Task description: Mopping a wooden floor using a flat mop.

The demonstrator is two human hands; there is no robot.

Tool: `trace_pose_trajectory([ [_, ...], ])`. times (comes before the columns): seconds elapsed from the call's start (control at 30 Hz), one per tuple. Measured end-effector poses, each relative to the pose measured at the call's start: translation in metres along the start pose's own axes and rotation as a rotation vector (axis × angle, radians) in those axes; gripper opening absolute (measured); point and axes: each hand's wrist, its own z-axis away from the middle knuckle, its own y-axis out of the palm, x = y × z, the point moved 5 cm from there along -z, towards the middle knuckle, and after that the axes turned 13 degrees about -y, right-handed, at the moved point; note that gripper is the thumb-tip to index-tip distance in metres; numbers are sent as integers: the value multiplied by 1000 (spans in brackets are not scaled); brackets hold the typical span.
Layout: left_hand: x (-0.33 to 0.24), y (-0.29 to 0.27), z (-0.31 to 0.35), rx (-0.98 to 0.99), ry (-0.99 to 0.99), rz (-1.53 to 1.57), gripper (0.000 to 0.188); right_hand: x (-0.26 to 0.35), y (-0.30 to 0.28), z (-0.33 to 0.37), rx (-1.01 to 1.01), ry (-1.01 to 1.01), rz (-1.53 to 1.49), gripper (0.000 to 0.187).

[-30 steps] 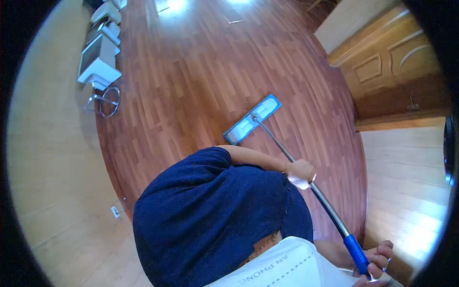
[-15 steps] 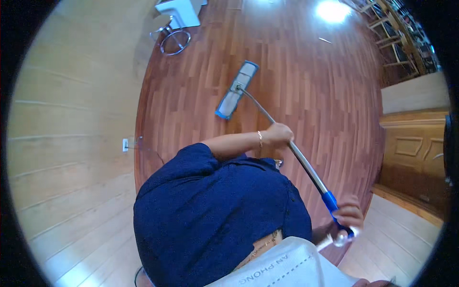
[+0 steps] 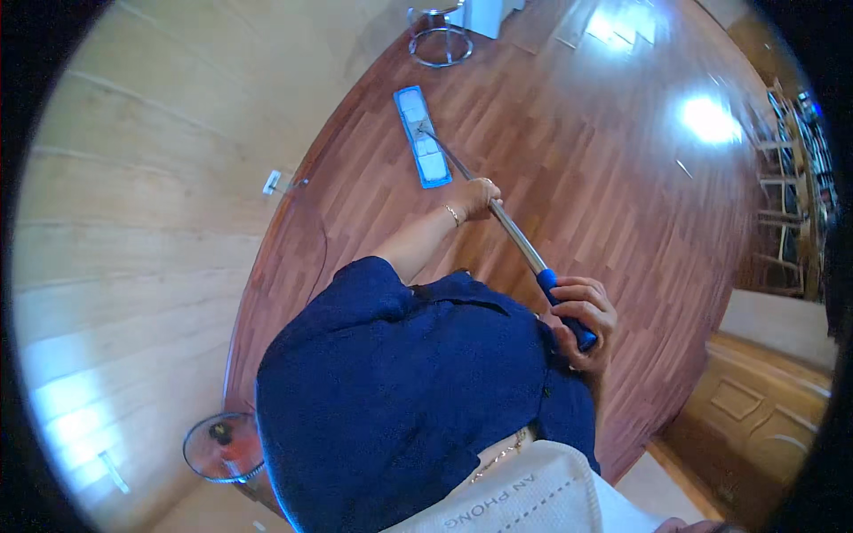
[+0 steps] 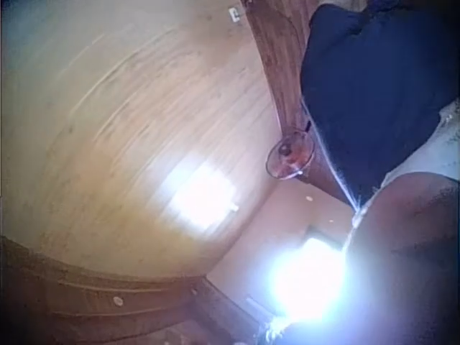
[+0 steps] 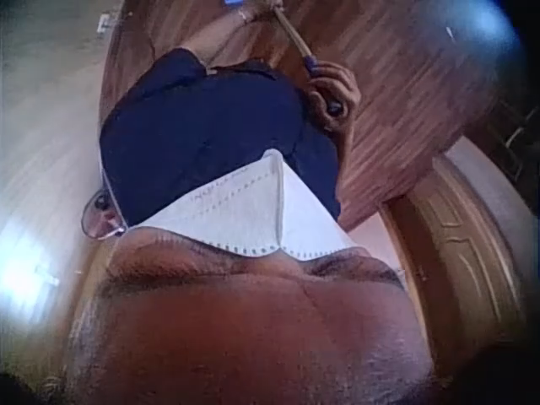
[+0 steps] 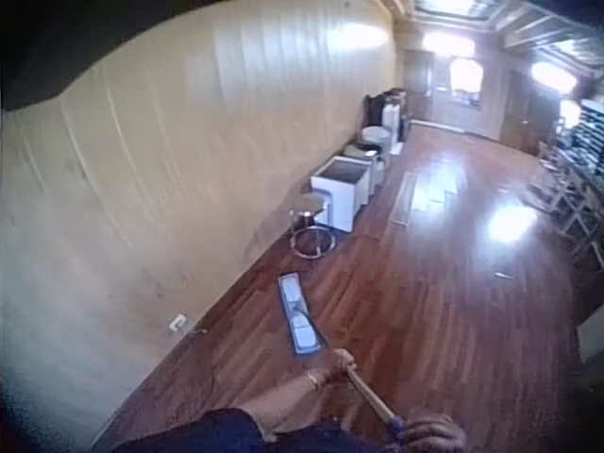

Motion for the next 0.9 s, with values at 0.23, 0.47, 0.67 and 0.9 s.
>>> trace_pose_trajectory([
  [0.23,12,-45,59,-210,-236,13,27,-5,-9,-42,93,-102,-145,17],
  [0.47,-15,-57,136,-424,-443,41,28,-5,-16,-68,154,-245,-351,17],
  [0.67,-6,-56,215,-533,-784,-3,31,-19,23,-80,340,-281,-667,18],
  [0.9,21,-32,310,-409,-1054,-38,26,-25,83,-68,516,-157,-876,16],
])
